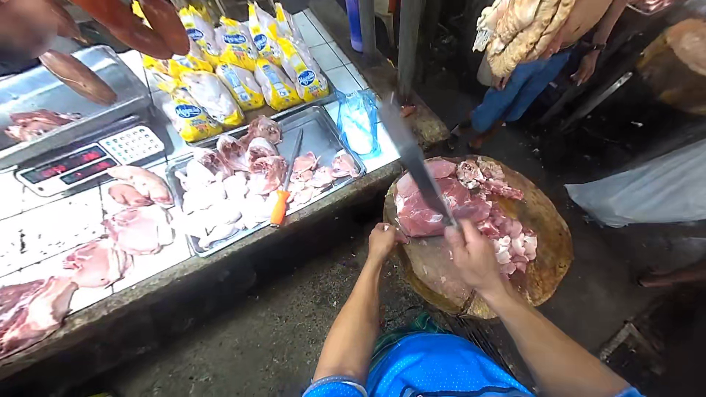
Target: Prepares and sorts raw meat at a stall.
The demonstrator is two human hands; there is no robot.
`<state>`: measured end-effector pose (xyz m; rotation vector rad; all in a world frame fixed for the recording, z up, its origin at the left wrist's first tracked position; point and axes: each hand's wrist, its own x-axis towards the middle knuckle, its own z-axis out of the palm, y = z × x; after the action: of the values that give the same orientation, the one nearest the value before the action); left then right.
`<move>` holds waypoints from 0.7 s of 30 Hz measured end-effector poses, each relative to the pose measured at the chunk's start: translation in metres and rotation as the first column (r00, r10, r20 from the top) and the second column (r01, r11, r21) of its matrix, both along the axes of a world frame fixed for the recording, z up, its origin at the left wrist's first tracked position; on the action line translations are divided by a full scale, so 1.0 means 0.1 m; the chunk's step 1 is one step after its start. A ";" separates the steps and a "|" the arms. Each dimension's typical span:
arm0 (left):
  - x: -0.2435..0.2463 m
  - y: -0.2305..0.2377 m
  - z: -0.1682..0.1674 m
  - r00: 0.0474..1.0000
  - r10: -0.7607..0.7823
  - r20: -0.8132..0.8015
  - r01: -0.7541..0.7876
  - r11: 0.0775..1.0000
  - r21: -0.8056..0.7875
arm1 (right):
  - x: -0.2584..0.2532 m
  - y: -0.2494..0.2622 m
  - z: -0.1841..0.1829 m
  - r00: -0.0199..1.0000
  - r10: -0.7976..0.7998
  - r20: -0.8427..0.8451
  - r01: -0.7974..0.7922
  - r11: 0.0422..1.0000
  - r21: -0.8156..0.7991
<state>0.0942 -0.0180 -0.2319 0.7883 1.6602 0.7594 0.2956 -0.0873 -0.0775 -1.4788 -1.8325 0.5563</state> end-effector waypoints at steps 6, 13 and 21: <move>0.03 -0.05 -0.02 0.998 0.063 0.018 -0.063 0.998 -0.010 | -0.16 0.39 -0.08 0.904 0.186 -0.385 0.021 0.881 0.473; 0.26 -0.03 0.10 0.949 -0.015 -0.315 0.020 1.000 0.011 | 0.14 0.23 -0.88 0.940 0.247 0.233 0.034 0.614 -0.789; 0.18 -0.02 0.02 0.982 -0.052 -0.179 0.061 0.997 0.049 | 0.42 0.14 -0.45 0.972 0.150 0.183 0.010 0.746 -0.666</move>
<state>0.1122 -0.0205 -0.2301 0.9614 1.7739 0.7135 0.3377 -0.0734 -0.1220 -2.0046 -1.9721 1.2261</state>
